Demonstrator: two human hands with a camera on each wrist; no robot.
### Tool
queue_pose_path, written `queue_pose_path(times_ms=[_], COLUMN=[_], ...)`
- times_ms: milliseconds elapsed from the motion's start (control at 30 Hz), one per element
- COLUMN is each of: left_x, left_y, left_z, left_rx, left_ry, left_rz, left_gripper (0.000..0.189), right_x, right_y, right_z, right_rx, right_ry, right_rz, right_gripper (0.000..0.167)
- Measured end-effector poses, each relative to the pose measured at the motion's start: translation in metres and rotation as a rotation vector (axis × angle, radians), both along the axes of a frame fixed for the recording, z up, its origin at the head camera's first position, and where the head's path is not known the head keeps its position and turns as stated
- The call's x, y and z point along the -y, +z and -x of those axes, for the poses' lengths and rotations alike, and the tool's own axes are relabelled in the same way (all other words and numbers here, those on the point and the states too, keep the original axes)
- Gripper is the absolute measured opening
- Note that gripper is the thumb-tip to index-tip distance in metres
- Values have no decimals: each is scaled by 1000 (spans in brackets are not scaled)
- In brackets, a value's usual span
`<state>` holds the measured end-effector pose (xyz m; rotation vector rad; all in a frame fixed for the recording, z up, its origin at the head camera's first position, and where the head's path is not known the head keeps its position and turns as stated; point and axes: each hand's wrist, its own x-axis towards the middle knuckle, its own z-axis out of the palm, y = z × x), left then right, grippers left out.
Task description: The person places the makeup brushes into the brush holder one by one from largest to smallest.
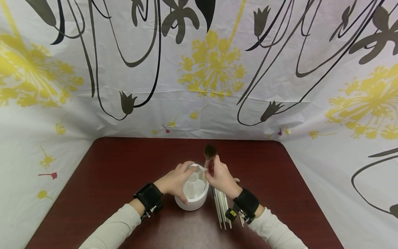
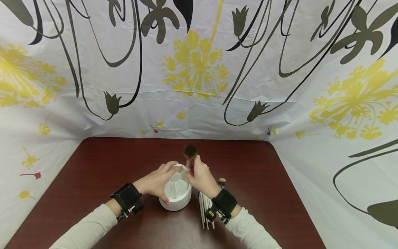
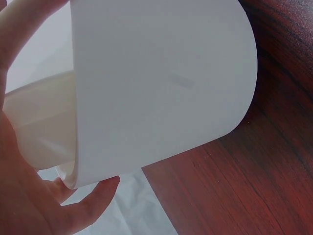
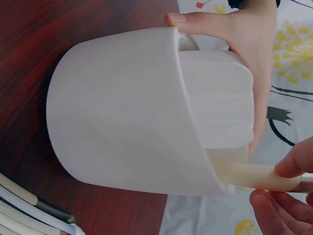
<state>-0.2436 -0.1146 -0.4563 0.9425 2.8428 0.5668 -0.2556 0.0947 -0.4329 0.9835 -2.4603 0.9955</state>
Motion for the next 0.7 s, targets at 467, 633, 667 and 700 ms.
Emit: queue_pose_path(times_ms=[467,633,667,700], left_x=[-1,-1,-1,-1], left_y=[0,1,2,2], left_z=[0,-1,-1,-1], left_rx=[15,21,23,26], left_ry=[3,4,4,5], left_rz=[7,5,3,0], left_gripper=[116,116,116,116], right_x=[0,0,0,0], right_y=[-10,-14,-15,-16], right_z=[-1,-1,-1,-1], right_rx=[31,9,5,3], right_ry=[-6,8,10,14], right_rz=[-40,-41,-41,-38], right_gripper=[41,42,42,42])
